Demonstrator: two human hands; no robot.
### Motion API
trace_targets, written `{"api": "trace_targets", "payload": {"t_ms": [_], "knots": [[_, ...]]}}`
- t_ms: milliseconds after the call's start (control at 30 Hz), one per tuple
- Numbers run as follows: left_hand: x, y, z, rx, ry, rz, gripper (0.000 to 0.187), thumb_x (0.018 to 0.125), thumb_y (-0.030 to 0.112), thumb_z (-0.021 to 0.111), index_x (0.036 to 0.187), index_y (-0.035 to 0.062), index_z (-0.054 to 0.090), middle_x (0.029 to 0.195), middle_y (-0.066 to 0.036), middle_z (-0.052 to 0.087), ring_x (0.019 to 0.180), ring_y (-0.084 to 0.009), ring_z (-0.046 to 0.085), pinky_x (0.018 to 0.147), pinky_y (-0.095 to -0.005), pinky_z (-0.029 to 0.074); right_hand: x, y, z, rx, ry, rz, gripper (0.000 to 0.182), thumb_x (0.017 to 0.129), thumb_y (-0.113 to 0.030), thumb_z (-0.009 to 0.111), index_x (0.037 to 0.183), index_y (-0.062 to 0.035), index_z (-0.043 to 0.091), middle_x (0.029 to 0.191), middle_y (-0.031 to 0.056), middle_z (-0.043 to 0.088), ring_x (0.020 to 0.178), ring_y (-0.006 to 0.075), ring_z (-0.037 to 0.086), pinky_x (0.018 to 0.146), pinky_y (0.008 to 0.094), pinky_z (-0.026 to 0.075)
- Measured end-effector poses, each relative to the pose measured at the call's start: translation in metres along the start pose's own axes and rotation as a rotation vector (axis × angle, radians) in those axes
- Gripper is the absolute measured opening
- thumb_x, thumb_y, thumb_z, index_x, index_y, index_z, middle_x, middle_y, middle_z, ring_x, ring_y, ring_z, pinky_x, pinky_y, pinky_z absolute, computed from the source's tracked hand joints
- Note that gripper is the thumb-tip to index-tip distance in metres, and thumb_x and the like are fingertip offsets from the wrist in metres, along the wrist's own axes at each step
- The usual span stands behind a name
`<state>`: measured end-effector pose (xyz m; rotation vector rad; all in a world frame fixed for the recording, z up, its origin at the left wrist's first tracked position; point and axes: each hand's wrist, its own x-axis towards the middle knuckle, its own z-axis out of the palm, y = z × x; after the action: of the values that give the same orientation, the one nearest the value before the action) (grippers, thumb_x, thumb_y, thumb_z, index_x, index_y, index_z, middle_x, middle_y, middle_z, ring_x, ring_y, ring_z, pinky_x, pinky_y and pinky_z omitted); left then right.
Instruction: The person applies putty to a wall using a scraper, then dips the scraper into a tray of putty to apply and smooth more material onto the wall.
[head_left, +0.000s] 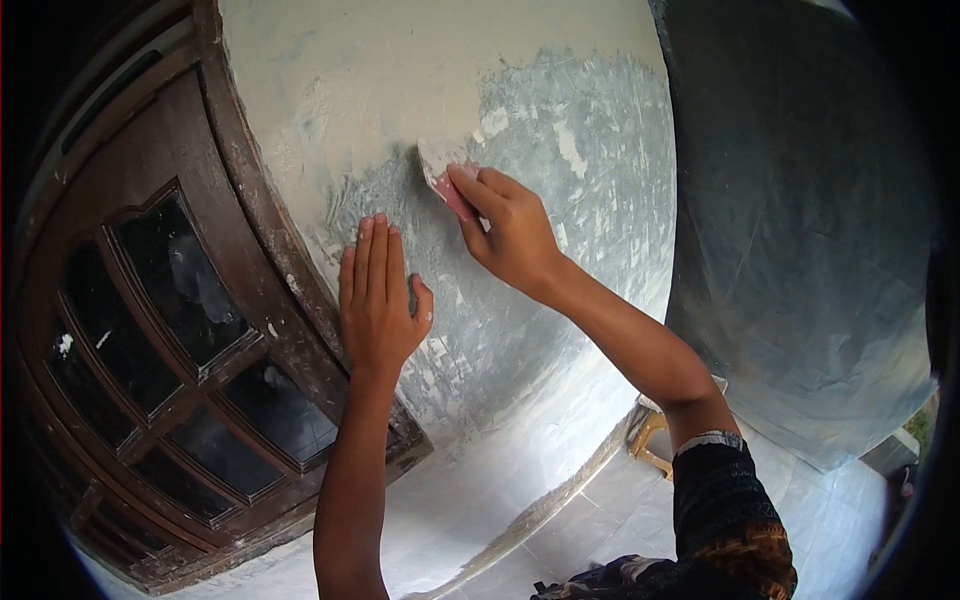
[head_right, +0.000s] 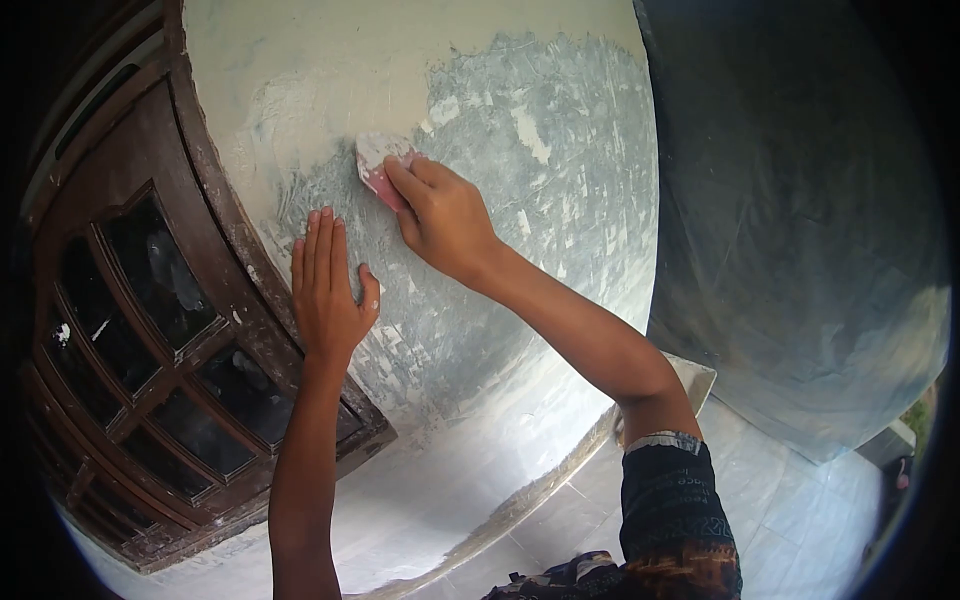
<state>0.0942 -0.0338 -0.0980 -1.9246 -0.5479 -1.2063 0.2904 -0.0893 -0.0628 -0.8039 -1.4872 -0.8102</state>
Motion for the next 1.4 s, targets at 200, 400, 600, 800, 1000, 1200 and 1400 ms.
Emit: {"api": "trace_targets", "payload": {"t_ms": [200,400,600,800,1000,1200,1400], "knots": [[-0.003,0.0,0.001,0.011,-0.009,-0.004,0.061,0.086,0.012,0.059,0.143,-0.0043,0.045,0.155,-0.019,0.042,0.146,-0.0332,0.036,0.119,-0.0522,0.029,0.071,0.059,0.005,-0.203,0.069,0.016,0.04,0.078,0.002,0.066,0.117,-0.0028,0.062,0.093,0.0157,0.063,0.079,0.0353,0.065,0.068,0.0413,0.054],[-0.002,0.001,-0.001,0.002,-0.006,-0.003,0.061,0.086,0.012,0.059,0.144,-0.0041,0.045,0.155,-0.019,0.041,0.147,-0.0334,0.036,0.118,-0.0526,0.029,-0.024,0.001,0.008,-0.022,-0.064,-0.011,0.047,0.076,0.005,0.068,0.123,0.0015,0.062,0.09,0.0146,0.063,0.079,0.0327,0.067,0.067,0.0401,0.055],[-0.003,0.0,0.001,0.024,-0.011,0.003,0.061,0.086,0.012,0.059,0.144,-0.0041,0.045,0.155,-0.019,0.042,0.146,-0.034,0.037,0.118,-0.0527,0.03,0.075,0.044,-0.005,-0.106,0.111,0.104,0.044,0.078,0.004,0.065,0.122,-0.0011,0.063,0.091,0.0164,0.064,0.077,0.0325,0.065,0.068,0.0397,0.053],[-0.002,0.0,-0.001,0.012,-0.01,0.005,0.061,0.086,0.012,0.059,0.143,-0.0043,0.045,0.154,-0.019,0.042,0.146,-0.0343,0.037,0.118,-0.0526,0.03,0.001,0.036,0.022,-0.31,-0.063,0.044,0.046,0.075,0.003,0.063,0.12,0.007,0.056,0.094,0.0178,0.063,0.088,0.0355,0.066,0.069,0.043,0.057],[0.0,0.001,0.0,0.019,-0.005,0.005,0.061,0.085,0.012,0.059,0.143,-0.0042,0.045,0.154,-0.019,0.043,0.146,-0.0345,0.037,0.118,-0.0528,0.03,0.016,0.011,-0.007,-0.028,0.054,0.095,0.043,0.077,0.005,0.066,0.12,0.001,0.064,0.085,0.0168,0.063,0.072,0.0323,0.067,0.066,0.0372,0.054],[-0.002,0.0,0.001,0.019,-0.004,0.002,0.061,0.086,0.012,0.059,0.143,-0.0039,0.045,0.154,-0.019,0.043,0.146,-0.0338,0.037,0.117,-0.0526,0.031,0.051,0.043,0.018,-0.238,0.042,0.068,0.035,0.08,0.004,0.063,0.114,0.0047,0.061,0.091,0.019,0.064,0.078,0.0361,0.065,0.068,0.0421,0.054],[0.0,0.003,-0.002,0.005,-0.012,-0.017,0.062,0.086,0.013,0.059,0.143,-0.0037,0.045,0.155,-0.018,0.042,0.146,-0.0331,0.037,0.118,-0.0522,0.029,-0.022,-0.034,0.001,-0.009,-0.112,-0.012,0.041,0.076,0.003,0.063,0.117,0.0066,0.06,0.093,0.0179,0.062,0.086,0.0354,0.066,0.071,0.0424,0.057]]}}
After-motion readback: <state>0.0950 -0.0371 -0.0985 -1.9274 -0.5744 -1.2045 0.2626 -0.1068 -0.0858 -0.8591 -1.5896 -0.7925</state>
